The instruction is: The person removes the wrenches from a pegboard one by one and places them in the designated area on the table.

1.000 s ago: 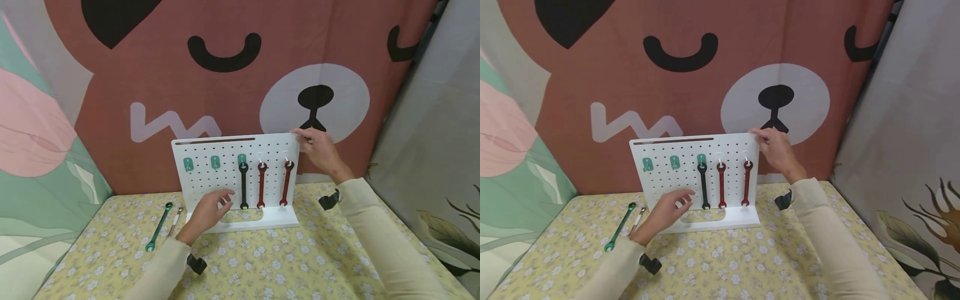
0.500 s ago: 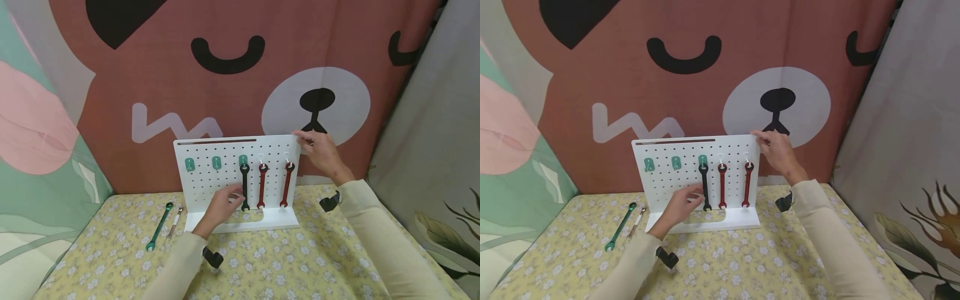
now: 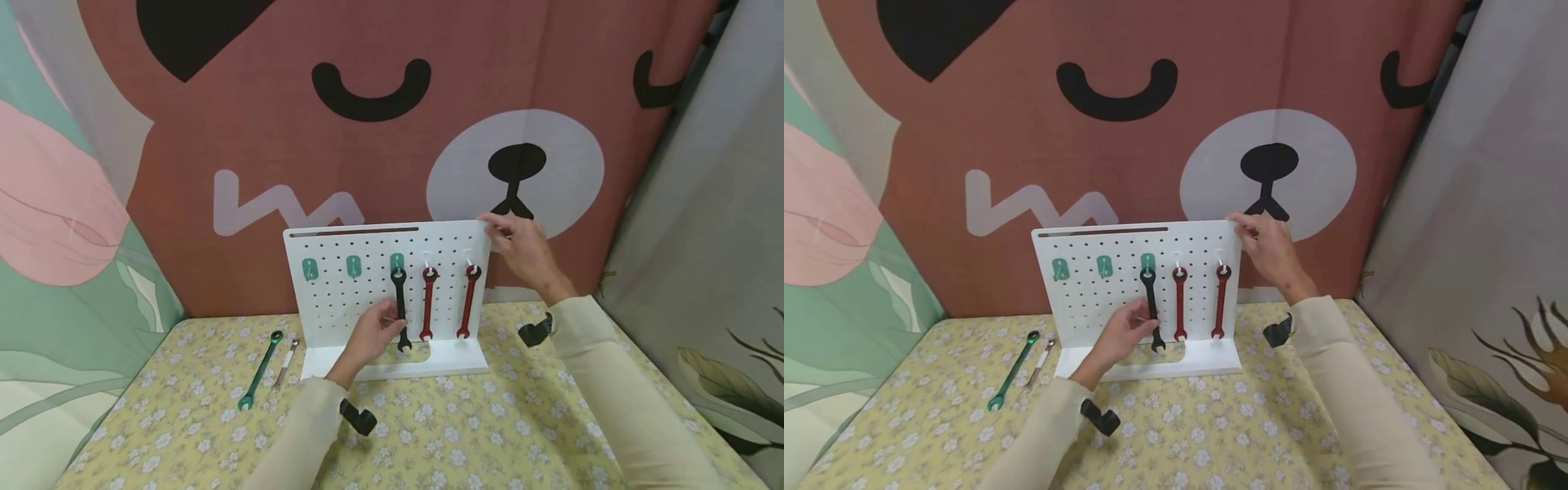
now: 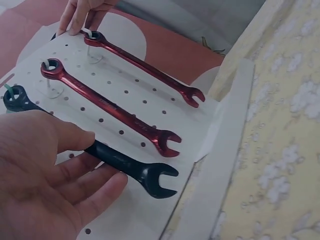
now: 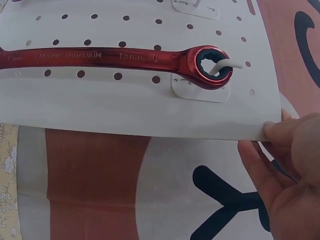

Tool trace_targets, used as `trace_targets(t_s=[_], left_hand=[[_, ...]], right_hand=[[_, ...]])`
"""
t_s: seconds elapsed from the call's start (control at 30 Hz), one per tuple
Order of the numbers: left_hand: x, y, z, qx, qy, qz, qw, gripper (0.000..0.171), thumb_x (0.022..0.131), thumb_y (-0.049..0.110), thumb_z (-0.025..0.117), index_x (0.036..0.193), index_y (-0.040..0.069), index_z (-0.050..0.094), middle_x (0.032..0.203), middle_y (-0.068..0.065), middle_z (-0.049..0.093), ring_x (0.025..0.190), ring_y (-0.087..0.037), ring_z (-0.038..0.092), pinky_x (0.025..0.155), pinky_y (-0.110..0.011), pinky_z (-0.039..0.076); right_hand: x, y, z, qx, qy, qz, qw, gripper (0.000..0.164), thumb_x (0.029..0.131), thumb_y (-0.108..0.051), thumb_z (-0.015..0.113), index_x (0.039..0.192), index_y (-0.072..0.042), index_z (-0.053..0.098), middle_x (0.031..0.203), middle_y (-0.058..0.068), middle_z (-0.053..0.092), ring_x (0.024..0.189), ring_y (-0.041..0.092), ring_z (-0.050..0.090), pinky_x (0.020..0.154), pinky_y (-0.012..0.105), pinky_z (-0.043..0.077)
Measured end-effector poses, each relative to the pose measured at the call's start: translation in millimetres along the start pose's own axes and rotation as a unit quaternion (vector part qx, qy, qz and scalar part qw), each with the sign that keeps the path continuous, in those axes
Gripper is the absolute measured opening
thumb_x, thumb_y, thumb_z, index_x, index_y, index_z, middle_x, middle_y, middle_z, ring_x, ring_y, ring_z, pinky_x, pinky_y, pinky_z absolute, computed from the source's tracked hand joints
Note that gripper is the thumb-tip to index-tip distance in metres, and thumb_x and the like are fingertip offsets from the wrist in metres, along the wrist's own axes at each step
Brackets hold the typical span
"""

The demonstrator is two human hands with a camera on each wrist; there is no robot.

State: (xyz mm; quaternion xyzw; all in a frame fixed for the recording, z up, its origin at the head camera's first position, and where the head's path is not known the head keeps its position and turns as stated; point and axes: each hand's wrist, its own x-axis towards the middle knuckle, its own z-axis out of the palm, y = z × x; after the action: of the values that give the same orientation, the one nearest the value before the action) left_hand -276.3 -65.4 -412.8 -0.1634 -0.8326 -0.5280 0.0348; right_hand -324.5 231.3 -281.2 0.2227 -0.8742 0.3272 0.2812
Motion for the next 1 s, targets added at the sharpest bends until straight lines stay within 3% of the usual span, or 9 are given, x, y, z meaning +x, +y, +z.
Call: trace_targets(t_s=[0.1, 0.47, 1.0], left_hand=[[-1.6, -1.9, 0.2, -0.015, 0.001, -0.010, 0.9998, 0.016, 0.101, 0.008, 0.067, 0.116, 0.006, 0.063, 0.107, -0.006, 0.066, 0.099, -0.025, 0.067, 0.082, -0.035, 0.058], [-10.4, -3.7, -3.0, -0.081, -0.025, -0.001, 0.9964, 0.017, 0.100, 0.005, 0.066, 0.117, 0.001, 0.061, 0.104, -0.010, 0.065, 0.092, -0.025, 0.069, 0.085, -0.052, 0.058], [-25.6, 9.5, -4.9, -0.126, -0.031, 0.001, 0.9916, 0.023, 0.100, -0.001, 0.064, 0.121, -0.009, 0.060, 0.101, -0.018, 0.067, 0.088, -0.037, 0.069, 0.079, -0.056, 0.059]], right_hand=[[2, -3, -1, -0.004, -0.004, 0.000, 1.000, 0.030, 0.105, -0.005, 0.060, 0.133, -0.007, 0.070, 0.120, 0.021, 0.071, 0.104, 0.039, 0.069, 0.082, 0.054, 0.056], [3, -8, -1, -0.008, -0.025, 0.039, 0.999, 0.030, 0.106, -0.008, 0.057, 0.135, -0.008, 0.066, 0.124, 0.021, 0.068, 0.110, 0.039, 0.065, 0.082, 0.055, 0.056], [3, -6, -3, -0.005, -0.032, 0.034, 0.999, 0.030, 0.106, -0.008, 0.058, 0.134, -0.009, 0.067, 0.124, 0.020, 0.068, 0.108, 0.039, 0.067, 0.082, 0.054, 0.057]])
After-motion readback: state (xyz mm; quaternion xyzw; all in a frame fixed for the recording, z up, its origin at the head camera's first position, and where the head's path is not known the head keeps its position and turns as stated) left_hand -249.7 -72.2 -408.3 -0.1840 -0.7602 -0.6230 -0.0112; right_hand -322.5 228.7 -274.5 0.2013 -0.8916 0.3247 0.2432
